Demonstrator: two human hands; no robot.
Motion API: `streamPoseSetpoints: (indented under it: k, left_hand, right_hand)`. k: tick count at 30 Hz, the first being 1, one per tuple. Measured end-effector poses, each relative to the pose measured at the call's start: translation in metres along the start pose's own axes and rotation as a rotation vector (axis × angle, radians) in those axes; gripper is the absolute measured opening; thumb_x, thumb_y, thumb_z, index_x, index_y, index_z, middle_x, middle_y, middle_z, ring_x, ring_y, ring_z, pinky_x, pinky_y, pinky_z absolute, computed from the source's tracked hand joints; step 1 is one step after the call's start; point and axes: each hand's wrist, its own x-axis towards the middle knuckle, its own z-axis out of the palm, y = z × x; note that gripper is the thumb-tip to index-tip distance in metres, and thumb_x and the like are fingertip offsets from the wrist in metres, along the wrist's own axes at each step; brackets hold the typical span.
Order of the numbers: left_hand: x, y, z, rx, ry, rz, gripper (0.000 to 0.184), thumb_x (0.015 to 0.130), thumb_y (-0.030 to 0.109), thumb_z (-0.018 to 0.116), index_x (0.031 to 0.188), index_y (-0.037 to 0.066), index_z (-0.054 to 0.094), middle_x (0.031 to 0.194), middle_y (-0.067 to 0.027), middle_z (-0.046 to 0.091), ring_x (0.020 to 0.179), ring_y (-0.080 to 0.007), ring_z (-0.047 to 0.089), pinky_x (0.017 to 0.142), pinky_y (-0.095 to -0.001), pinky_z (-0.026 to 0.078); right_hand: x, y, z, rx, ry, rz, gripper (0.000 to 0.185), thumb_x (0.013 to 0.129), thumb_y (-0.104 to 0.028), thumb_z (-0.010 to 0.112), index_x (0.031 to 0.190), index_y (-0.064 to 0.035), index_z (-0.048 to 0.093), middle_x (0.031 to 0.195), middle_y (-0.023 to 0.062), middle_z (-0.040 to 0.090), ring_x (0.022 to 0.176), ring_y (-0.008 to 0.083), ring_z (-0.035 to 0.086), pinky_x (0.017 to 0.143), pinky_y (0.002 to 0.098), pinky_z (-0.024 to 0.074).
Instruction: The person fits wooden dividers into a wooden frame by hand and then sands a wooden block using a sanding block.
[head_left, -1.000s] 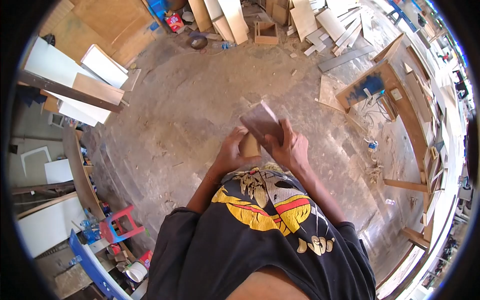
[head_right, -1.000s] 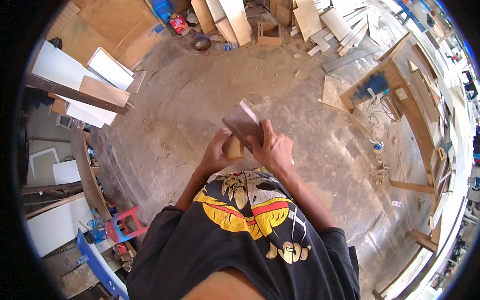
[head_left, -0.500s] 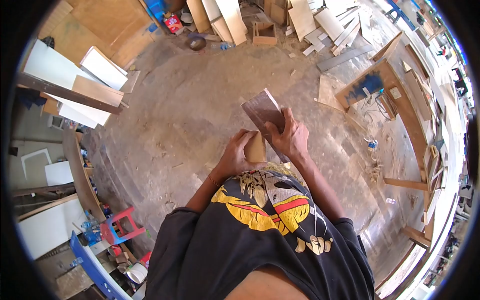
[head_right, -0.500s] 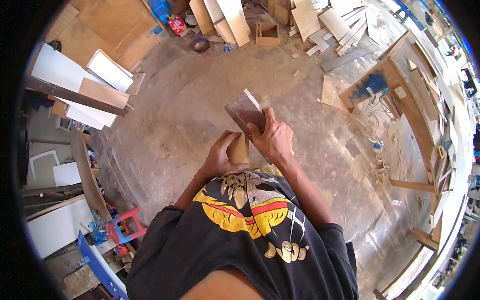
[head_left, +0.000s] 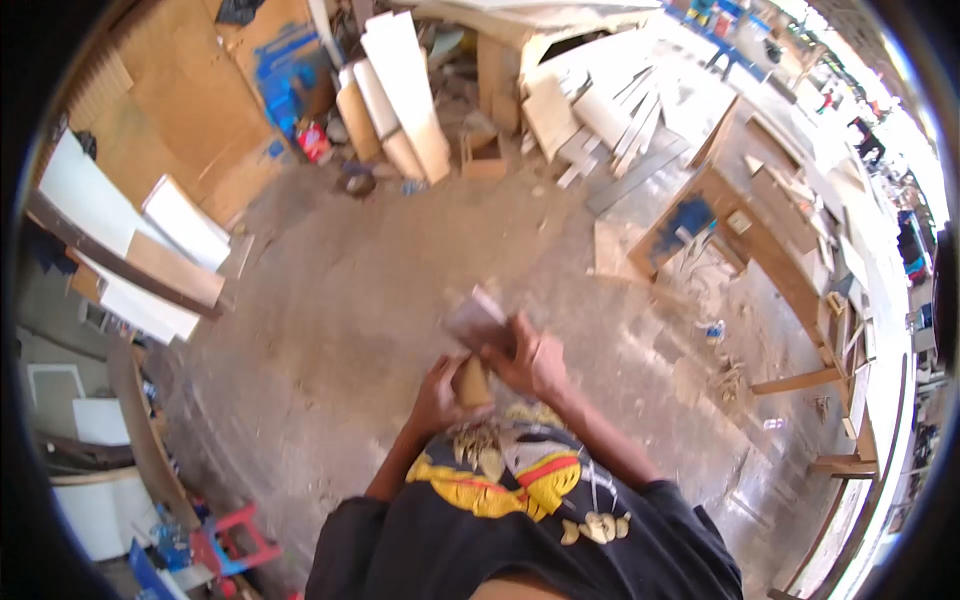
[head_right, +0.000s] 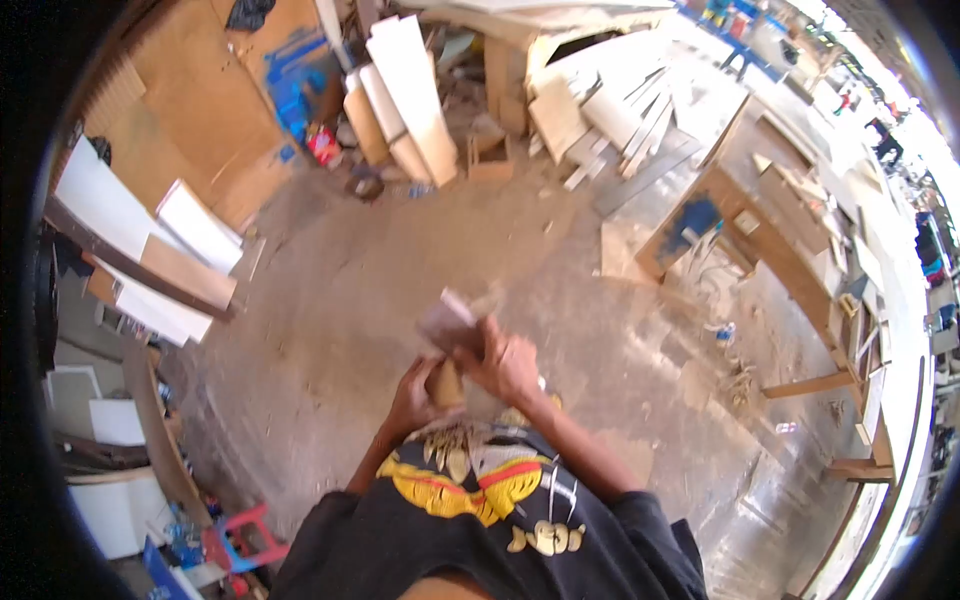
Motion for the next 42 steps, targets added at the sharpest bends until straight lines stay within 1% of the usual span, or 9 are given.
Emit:
streamPoseSetpoints:
  k: [3,9,13,19,28,30,32,37,42]
  left_hand:
    - [0.003,-0.012,0.001,0.073,0.084,0.094,0.071,0.056,0.030,0.083,0.111,-0.003,0.051,0.100,-0.0181,0.055,0.092,-0.0338,0.057,0.081,-0.0405,0.046]
    - [-0.008,0.018,0.008,-0.022,-0.054,-0.068,0.074,0.053,0.032,0.085,0.110,-0.002,0.052,0.103,-0.0162,0.055,0.095,-0.0331,0.056,0.082,-0.0400,0.046]
    - [-0.013,-0.001,0.018,-0.051,-0.034,-0.040,0.073,0.052,0.031,0.085,0.109,-0.002,0.053,0.102,-0.0168,0.055,0.095,-0.0327,0.056,0.082,-0.0392,0.046]
    - [-0.012,0.002,0.012,-0.002,-0.048,0.002,0.070,0.052,0.028,0.085,0.107,-0.002,0.053,0.097,-0.0169,0.055,0.091,-0.0327,0.055,0.078,-0.0393,0.046]
    - [-0.016,0.004,0.004,-0.011,0.105,0.011,0.069,0.055,0.027,0.084,0.109,-0.003,0.052,0.099,-0.0186,0.054,0.091,-0.0350,0.055,0.077,-0.0402,0.046]
    - [-0.019,0.006,0.006,0.058,0.127,0.124,0.069,0.056,0.029,0.084,0.109,-0.003,0.053,0.100,-0.0191,0.055,0.091,-0.0349,0.056,0.078,-0.0402,0.046]
    - [-0.022,0.024,0.010,0.054,0.168,0.072,0.067,0.056,0.029,0.084,0.106,-0.002,0.054,0.099,-0.0190,0.055,0.091,-0.0350,0.056,0.078,-0.0400,0.046]
    - [-0.033,0.044,0.018,0.013,0.244,-0.042,0.066,0.055,0.029,0.085,0.104,-0.002,0.055,0.099,-0.0183,0.055,0.091,-0.0346,0.056,0.079,-0.0398,0.046]
    - [-0.038,0.057,0.047,0.070,0.271,-0.019,0.071,0.055,0.028,0.084,0.111,-0.003,0.052,0.099,-0.0165,0.054,0.092,-0.0315,0.055,0.082,-0.0374,0.045]
  right_hand:
    - [-0.020,-0.004,-0.004,-0.014,-0.065,-0.045,0.048,0.075,-0.040,0.067,0.104,-0.0065,0.048,0.080,0.0216,0.064,0.077,0.0407,0.063,0.066,0.0466,0.0495]
    - [-0.008,0.009,0.004,-0.057,0.064,-0.032,0.047,0.078,-0.041,0.063,0.104,-0.0056,0.044,0.075,0.0219,0.063,0.072,0.0423,0.062,0.061,0.0489,0.0487]
    - [-0.021,0.004,-0.009,-0.031,-0.034,0.000,0.046,0.079,-0.042,0.062,0.104,-0.0074,0.045,0.075,0.0223,0.063,0.072,0.0430,0.061,0.062,0.0494,0.0478]
    - [-0.033,0.003,-0.010,0.030,0.039,-0.013,0.045,0.079,-0.041,0.062,0.102,-0.0067,0.044,0.076,0.0226,0.063,0.071,0.0425,0.061,0.062,0.0486,0.0477]
    - [-0.043,-0.004,-0.015,0.063,-0.022,-0.119,0.044,0.078,-0.039,0.064,0.101,-0.0072,0.045,0.077,0.0214,0.063,0.073,0.0419,0.061,0.063,0.0481,0.0477]
    - [-0.038,0.000,-0.016,0.077,-0.007,-0.147,0.045,0.077,-0.040,0.065,0.101,-0.0076,0.046,0.079,0.0210,0.064,0.075,0.0413,0.062,0.064,0.0478,0.0478]
    - [-0.026,-0.005,-0.018,0.062,0.064,-0.201,0.044,0.077,-0.039,0.065,0.101,-0.0069,0.046,0.078,0.0195,0.064,0.075,0.0399,0.062,0.063,0.0466,0.0480]
    - [-0.034,-0.012,-0.034,0.006,-0.028,-0.241,0.044,0.078,-0.038,0.065,0.101,-0.0060,0.046,0.078,0.0175,0.064,0.074,0.0373,0.063,0.062,0.0440,0.0485]
    - [-0.065,0.008,-0.061,-0.027,-0.071,-0.270,0.042,0.078,-0.034,0.066,0.101,-0.0056,0.046,0.076,0.0172,0.064,0.073,0.0362,0.064,0.062,0.0432,0.0488]
